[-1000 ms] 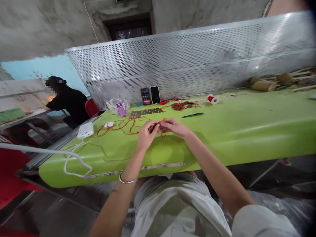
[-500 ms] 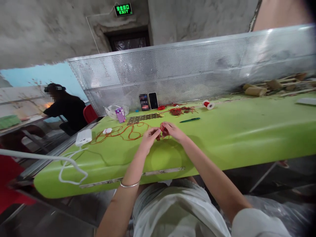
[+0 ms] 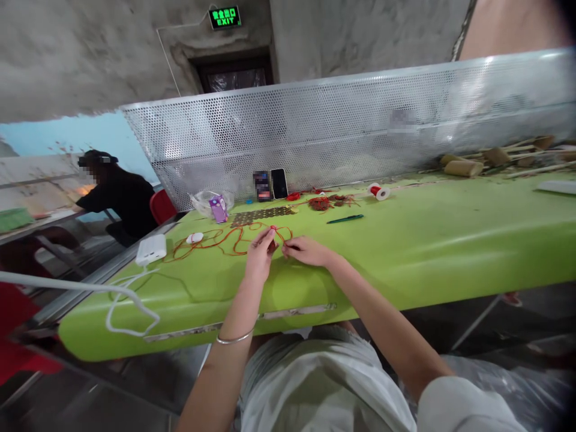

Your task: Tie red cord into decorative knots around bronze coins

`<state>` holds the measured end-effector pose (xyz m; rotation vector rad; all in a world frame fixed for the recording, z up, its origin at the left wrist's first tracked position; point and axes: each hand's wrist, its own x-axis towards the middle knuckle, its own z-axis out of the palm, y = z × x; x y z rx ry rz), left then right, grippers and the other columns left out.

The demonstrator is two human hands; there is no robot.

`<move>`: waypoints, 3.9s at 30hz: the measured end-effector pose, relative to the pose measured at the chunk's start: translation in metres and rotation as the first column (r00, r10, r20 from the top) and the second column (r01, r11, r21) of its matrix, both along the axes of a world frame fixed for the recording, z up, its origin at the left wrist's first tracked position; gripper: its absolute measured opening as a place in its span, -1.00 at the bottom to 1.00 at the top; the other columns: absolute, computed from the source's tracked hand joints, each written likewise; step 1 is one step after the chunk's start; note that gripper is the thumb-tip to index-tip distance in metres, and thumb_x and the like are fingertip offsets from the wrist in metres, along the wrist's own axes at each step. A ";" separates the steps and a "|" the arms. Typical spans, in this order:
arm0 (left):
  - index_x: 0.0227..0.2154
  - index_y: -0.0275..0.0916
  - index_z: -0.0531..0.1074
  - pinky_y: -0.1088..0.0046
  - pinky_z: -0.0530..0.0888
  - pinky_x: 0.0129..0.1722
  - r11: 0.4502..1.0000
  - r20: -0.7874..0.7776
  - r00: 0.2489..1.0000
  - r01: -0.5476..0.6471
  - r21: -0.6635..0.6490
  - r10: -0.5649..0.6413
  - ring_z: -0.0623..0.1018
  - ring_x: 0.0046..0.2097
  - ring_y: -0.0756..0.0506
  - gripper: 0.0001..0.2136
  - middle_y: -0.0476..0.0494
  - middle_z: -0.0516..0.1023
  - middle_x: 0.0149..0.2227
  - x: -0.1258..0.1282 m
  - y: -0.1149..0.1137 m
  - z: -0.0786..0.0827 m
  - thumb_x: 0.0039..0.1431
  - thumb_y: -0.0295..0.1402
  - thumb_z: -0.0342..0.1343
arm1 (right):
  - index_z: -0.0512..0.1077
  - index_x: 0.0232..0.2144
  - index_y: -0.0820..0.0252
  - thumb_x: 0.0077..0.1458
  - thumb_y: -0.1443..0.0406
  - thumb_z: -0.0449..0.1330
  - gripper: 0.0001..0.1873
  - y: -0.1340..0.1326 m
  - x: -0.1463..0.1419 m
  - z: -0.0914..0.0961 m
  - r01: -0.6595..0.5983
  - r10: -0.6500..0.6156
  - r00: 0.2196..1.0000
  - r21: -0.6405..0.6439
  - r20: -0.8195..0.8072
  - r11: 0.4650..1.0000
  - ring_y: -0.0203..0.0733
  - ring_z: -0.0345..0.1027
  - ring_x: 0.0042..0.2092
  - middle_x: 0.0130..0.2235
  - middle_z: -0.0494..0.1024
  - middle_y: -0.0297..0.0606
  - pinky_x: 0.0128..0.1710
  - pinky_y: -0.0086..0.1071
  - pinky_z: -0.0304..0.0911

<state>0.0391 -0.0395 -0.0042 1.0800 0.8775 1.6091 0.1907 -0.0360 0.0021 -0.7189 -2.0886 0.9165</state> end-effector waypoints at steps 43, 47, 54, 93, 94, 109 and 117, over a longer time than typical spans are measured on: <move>-0.26 -0.34 0.39 0.62 0.37 -0.60 0.986 0.484 0.860 -0.116 -0.122 0.162 0.37 -0.55 0.12 -0.93 -0.02 0.45 -0.37 -0.011 -0.008 0.021 0.20 -0.48 0.05 | 0.54 -0.34 0.30 -0.01 0.35 0.08 -0.75 0.001 0.022 0.001 -0.198 0.023 0.911 -0.389 -0.411 0.900 -0.36 0.35 -0.52 -0.27 0.57 -0.16 -0.46 -0.46 0.28; -0.27 -0.35 0.39 0.62 0.38 -0.61 0.988 0.507 0.851 -0.080 -0.133 0.137 0.38 -0.55 0.11 -0.93 -0.02 0.45 -0.37 -0.009 -0.010 0.023 0.20 -0.47 0.06 | 0.54 -0.33 0.28 -0.03 0.43 0.13 -0.79 0.003 0.018 0.000 -0.162 0.028 0.937 -0.359 -0.349 0.919 -0.39 0.36 -0.58 -0.28 0.57 -0.18 -0.54 -0.49 0.26; -0.26 -0.34 0.38 0.58 0.41 -0.56 0.982 0.427 0.890 -0.098 -0.163 0.160 0.41 -0.49 0.08 -0.90 -0.04 0.44 -0.35 -0.006 -0.004 0.019 0.20 -0.42 0.07 | 0.52 -0.28 0.16 0.02 0.27 0.18 -0.81 0.003 0.016 0.002 -0.043 -0.073 0.829 -0.194 -0.554 0.980 -0.50 0.26 -0.65 -0.18 0.54 -0.27 -0.62 -0.53 0.21; -0.38 -0.30 0.45 0.29 0.46 -0.21 0.937 -0.551 0.764 -0.213 0.276 0.336 0.50 -0.30 -0.04 -0.88 -0.07 0.51 -0.34 0.011 -0.015 0.003 0.15 -0.34 0.13 | 0.29 -0.34 0.20 -0.04 0.22 0.30 -0.71 -0.015 0.026 0.003 -0.327 0.149 0.852 -0.287 -0.502 0.900 -0.31 0.45 -0.50 -0.40 0.53 -0.32 -0.56 -0.51 0.31; -0.38 -0.30 0.45 0.28 0.46 -0.20 0.935 -0.549 0.763 -0.214 0.283 0.341 0.50 -0.30 -0.04 -0.89 -0.07 0.51 -0.35 0.011 -0.015 0.003 0.14 -0.35 0.14 | 0.25 -0.32 0.19 -0.03 0.22 0.29 -0.69 -0.016 0.025 0.004 -0.320 0.156 0.870 -0.294 -0.468 0.901 -0.31 0.45 -0.50 -0.40 0.53 -0.31 -0.55 -0.50 0.31; -0.36 -0.30 0.48 0.25 0.42 -0.13 0.923 -0.494 0.802 -0.175 0.343 0.335 0.49 -0.26 -0.06 -0.94 -0.09 0.52 -0.31 0.016 -0.016 0.003 0.06 -0.48 0.19 | 0.02 -0.41 0.12 0.07 0.19 0.18 -0.65 -0.015 0.021 0.001 -0.311 0.244 0.923 -0.203 -0.296 0.929 -0.47 0.19 -0.60 -0.43 0.48 -0.41 -0.59 -0.53 0.08; -0.40 -0.29 0.50 0.25 0.40 -0.10 0.922 -0.437 0.842 -0.163 0.352 0.316 0.50 -0.23 -0.07 -0.92 -0.08 0.54 -0.31 0.017 -0.017 0.002 0.00 -0.53 0.22 | 0.03 -0.41 0.11 0.08 0.22 0.15 -0.70 -0.009 0.020 -0.002 -0.272 0.210 0.929 -0.178 -0.304 0.946 -0.44 0.15 -0.55 -0.43 0.46 -0.40 -0.57 -0.52 0.11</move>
